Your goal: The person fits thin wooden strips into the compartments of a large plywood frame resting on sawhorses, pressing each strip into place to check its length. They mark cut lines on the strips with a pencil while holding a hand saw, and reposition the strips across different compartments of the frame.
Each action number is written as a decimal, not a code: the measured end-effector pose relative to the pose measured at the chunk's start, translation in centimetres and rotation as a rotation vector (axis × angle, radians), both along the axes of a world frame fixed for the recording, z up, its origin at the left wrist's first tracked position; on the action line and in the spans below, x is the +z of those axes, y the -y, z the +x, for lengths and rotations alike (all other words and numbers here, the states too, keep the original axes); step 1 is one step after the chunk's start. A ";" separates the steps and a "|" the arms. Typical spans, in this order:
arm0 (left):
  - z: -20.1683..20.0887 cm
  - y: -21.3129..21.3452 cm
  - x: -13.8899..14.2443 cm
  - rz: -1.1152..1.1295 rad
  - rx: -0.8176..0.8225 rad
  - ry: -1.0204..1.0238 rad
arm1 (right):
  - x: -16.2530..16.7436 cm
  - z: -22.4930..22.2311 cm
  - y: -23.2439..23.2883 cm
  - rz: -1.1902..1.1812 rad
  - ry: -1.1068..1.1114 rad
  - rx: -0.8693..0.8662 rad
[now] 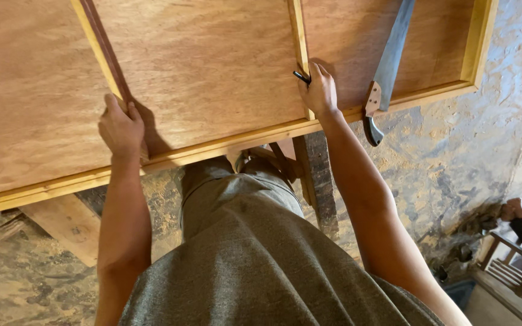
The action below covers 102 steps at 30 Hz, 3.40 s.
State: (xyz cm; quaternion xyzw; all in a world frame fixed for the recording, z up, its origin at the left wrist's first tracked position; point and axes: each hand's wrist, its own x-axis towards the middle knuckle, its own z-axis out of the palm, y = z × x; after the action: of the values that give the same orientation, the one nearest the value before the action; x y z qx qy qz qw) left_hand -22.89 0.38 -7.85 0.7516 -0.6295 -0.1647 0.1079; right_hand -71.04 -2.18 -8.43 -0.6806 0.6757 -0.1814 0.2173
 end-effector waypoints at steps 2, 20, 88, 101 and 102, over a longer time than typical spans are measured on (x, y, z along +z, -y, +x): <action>0.2 0.0 0.0 0.010 0.005 0.005 | 0.0 0.0 -0.1 0.005 -0.012 -0.005; -0.3 0.7 0.3 0.162 0.078 -0.012 | 0.4 0.2 0.2 -0.010 -0.011 -0.060; 5.0 -16.8 9.9 0.460 0.647 -0.383 | 4.0 -2.1 -8.6 -0.114 -0.204 -0.191; 29.7 -20.7 7.9 -0.064 0.819 -0.086 | 0.7 15.2 -27.1 -0.274 0.157 -0.164; 32.5 -18.8 8.0 -0.080 0.836 -0.090 | 0.5 17.8 -27.4 -0.246 0.132 -0.219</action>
State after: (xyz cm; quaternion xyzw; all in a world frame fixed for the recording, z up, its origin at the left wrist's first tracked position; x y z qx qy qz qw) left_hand 9.58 19.14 0.14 0.9296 -0.2709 -0.1147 0.2221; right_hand -53.25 25.18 -7.94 -0.6108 0.7029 -0.3296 0.1554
